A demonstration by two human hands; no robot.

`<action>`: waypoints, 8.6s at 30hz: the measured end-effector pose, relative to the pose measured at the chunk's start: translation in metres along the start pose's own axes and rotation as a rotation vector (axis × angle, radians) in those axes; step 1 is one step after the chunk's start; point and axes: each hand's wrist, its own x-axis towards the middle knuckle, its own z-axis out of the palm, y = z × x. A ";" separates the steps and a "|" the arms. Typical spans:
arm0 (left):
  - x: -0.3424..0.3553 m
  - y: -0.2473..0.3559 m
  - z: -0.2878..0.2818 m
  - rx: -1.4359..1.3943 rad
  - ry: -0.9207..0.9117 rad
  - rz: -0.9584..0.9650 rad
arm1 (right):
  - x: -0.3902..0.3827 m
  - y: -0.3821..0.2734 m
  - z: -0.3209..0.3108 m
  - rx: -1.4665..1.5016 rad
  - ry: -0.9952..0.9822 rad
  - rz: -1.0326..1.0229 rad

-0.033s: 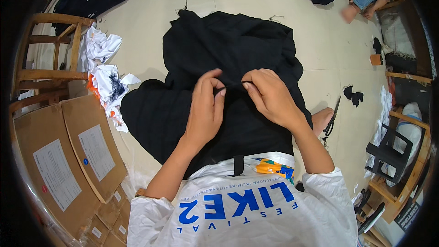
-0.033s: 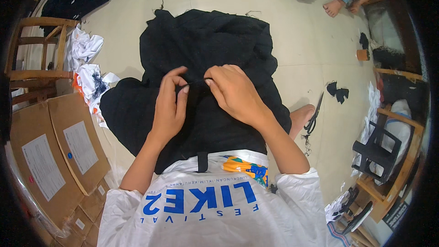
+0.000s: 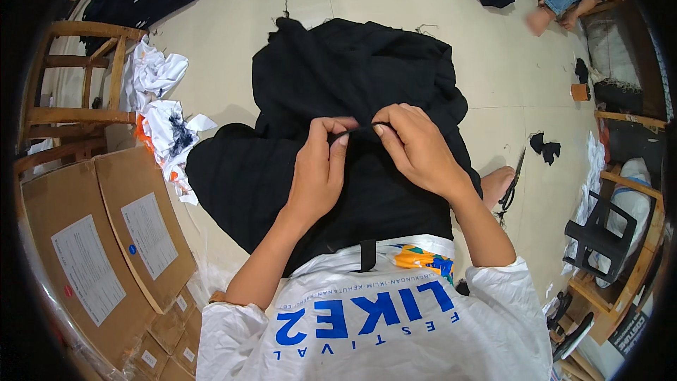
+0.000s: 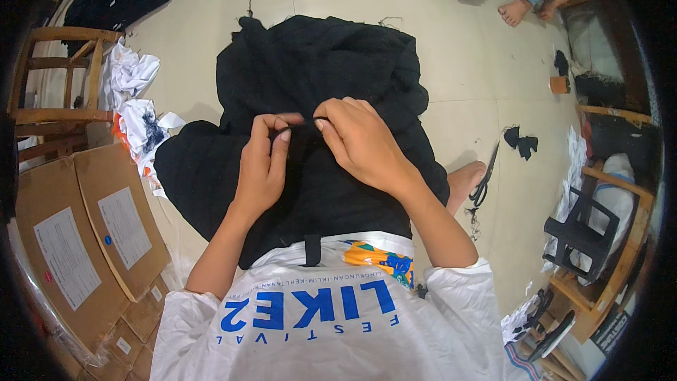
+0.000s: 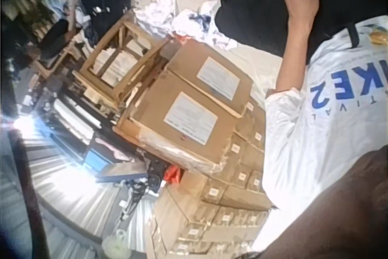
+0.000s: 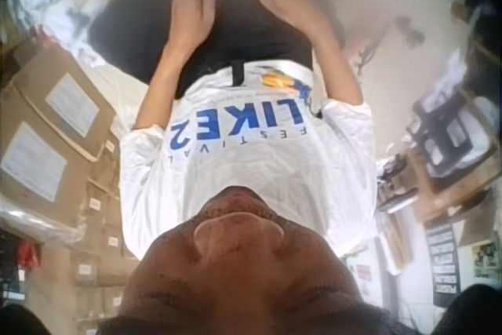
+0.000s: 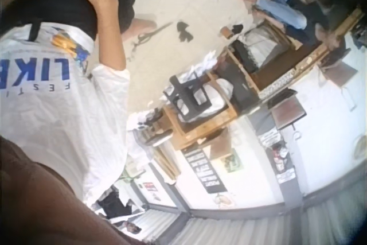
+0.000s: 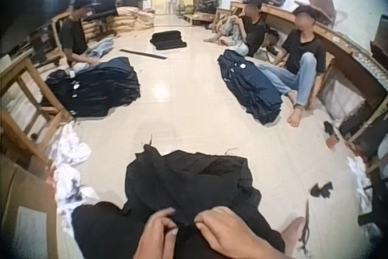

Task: The person sits on the floor and uses scissors to cut a large piece of black fabric. They repeatedly pick up the fabric, align the edges, and make cuts along the material. The person also pulls loose threads from the fabric with their hands.

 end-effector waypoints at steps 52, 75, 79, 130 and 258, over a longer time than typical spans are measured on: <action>-0.047 0.015 0.006 0.233 0.111 0.330 | -0.049 -0.042 0.044 1.008 0.264 0.790; -0.051 0.014 0.005 0.176 0.033 0.276 | -0.065 -0.050 0.037 0.917 0.242 0.740; -0.047 0.021 0.001 0.081 -0.052 0.259 | -0.070 -0.052 0.039 0.817 0.273 0.672; 0.119 -0.172 -0.006 0.944 0.007 -0.147 | -0.052 -0.038 0.036 1.179 0.244 0.236; 0.139 -0.148 -0.186 -0.419 0.286 -0.632 | -0.039 -0.016 0.028 0.971 0.127 0.419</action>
